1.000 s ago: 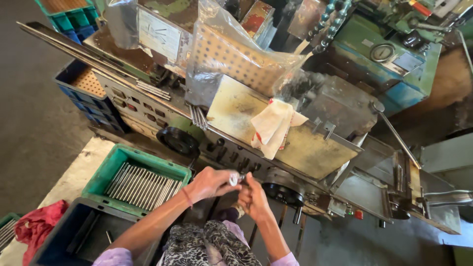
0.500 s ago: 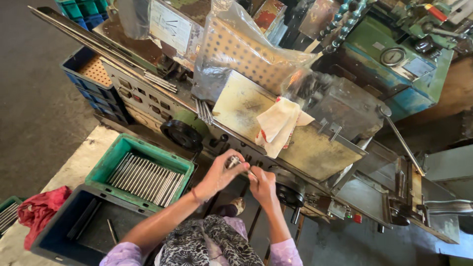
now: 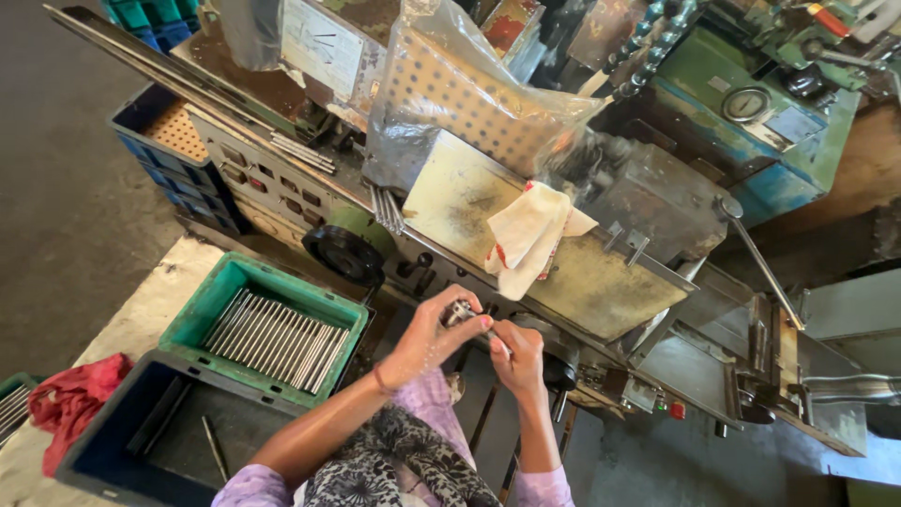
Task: The person repeatedly picks up metal rods from a green bin, grinds one end against a rotating grinding wheel, and places the finished rods into a blue bin. The process is repeated for multiple rods in a consistent sequence.
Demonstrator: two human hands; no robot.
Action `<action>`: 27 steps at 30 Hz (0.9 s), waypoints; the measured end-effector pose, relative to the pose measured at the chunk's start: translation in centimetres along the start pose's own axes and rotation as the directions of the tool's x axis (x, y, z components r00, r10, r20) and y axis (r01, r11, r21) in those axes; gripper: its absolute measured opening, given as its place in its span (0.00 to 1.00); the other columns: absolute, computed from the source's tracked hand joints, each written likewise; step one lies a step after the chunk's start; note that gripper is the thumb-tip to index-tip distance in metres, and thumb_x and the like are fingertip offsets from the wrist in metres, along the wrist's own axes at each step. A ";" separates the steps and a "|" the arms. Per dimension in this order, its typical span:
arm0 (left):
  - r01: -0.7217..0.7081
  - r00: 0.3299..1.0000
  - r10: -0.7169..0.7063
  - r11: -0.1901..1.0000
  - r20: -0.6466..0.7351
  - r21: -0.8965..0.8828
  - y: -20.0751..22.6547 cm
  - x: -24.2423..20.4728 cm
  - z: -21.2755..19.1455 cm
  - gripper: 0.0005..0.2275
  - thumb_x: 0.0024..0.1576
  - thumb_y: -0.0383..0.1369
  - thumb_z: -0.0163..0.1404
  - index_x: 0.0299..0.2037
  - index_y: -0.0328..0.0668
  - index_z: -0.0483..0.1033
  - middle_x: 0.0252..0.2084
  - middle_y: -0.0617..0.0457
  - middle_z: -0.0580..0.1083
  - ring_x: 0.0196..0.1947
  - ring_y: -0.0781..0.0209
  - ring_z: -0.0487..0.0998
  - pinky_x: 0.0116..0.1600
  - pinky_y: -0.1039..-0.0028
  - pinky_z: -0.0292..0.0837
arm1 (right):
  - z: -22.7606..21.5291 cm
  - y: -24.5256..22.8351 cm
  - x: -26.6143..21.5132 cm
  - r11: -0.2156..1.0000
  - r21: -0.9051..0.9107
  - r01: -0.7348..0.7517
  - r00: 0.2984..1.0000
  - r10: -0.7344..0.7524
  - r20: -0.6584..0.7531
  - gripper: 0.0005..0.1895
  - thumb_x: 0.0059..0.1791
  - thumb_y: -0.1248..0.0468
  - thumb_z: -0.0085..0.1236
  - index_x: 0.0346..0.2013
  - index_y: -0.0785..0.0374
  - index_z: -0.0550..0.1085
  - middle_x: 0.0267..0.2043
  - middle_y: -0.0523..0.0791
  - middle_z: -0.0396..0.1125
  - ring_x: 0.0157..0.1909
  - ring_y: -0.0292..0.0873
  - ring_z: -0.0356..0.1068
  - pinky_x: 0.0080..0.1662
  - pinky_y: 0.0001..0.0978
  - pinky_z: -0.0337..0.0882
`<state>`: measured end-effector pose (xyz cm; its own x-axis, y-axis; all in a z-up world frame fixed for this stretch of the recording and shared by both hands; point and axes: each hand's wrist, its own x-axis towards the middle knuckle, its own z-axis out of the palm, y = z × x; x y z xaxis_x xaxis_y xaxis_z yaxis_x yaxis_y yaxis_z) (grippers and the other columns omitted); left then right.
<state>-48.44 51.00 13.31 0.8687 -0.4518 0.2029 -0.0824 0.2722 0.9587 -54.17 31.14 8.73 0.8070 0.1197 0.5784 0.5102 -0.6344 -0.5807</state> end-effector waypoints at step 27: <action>0.102 0.994 -0.100 0.994 0.041 -0.028 -0.6 -0.2 -0.6 0.08 0.57 0.31 0.61 0.34 0.41 0.73 0.25 0.65 0.68 0.26 0.80 0.64 0.28 0.83 0.59 | -0.6 -1.1 2.5 0.452 0.810 -0.373 0.902 -0.028 0.431 0.15 0.47 0.62 0.62 0.23 0.74 0.80 0.16 0.48 0.65 0.17 0.40 0.54 0.26 0.35 0.51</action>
<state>-48.22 51.43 12.55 0.8516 -0.5117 0.1137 0.0201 0.2485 0.9684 -52.85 31.65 11.16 0.8415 0.4551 0.2911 0.1708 0.2870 -0.9426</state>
